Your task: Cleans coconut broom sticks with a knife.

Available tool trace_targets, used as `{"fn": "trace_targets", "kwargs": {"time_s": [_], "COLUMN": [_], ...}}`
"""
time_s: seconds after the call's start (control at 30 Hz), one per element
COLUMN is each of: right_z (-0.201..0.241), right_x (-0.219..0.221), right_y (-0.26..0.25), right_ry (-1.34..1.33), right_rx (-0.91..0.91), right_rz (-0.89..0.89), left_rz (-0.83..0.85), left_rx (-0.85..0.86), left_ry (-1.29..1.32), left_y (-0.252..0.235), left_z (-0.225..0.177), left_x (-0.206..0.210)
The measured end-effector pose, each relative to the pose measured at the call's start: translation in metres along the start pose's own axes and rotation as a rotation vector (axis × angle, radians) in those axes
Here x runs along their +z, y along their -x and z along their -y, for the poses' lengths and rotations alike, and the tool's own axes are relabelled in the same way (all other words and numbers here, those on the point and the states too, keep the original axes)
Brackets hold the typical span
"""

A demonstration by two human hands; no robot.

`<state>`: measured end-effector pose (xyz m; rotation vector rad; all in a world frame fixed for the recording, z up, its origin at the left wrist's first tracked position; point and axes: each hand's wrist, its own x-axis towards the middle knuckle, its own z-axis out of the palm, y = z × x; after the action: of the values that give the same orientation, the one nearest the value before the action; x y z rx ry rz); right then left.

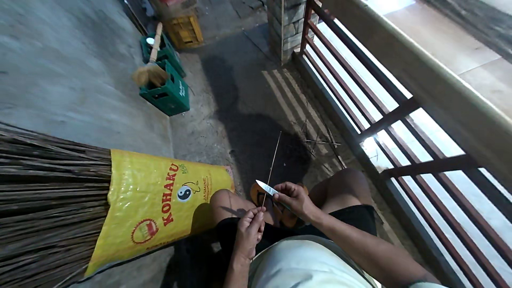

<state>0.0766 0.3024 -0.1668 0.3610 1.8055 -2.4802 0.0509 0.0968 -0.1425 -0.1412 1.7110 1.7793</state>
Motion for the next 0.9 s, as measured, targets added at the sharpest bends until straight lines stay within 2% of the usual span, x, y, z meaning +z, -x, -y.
{"fn": "trace_targets", "kwargs": {"time_s": [0.43,0.5,0.63,0.7,0.8,0.9], "right_z": [-0.003,-0.003,-0.003,-0.004,-0.003,-0.007], "right_x": [-0.001,-0.003,-0.009,-0.011,-0.007,0.000], "right_y": [0.006,0.006,0.004,0.004,0.007,0.012], "right_ry": [0.015,-0.073,-0.369,-0.399,-0.187,0.063], "right_rx": [0.023,0.078,0.319,0.332,0.216,0.123], "right_rz": [0.027,0.079,0.172,0.187,0.172,0.250], "left_rz": [-0.010,-0.014,-0.022,-0.021,-0.019,-0.012], "left_rx": [-0.028,-0.029,-0.030,-0.031,-0.038,-0.030], "left_ry": [-0.015,-0.006,-0.006,-0.008,-0.013,-0.012], "left_y": [-0.001,-0.002,-0.002,-0.002,-0.002,-0.003], "left_z": [0.002,0.003,0.004,0.004,0.004,0.004], "left_x": [0.002,0.001,0.001,0.001,0.001,0.001]}}
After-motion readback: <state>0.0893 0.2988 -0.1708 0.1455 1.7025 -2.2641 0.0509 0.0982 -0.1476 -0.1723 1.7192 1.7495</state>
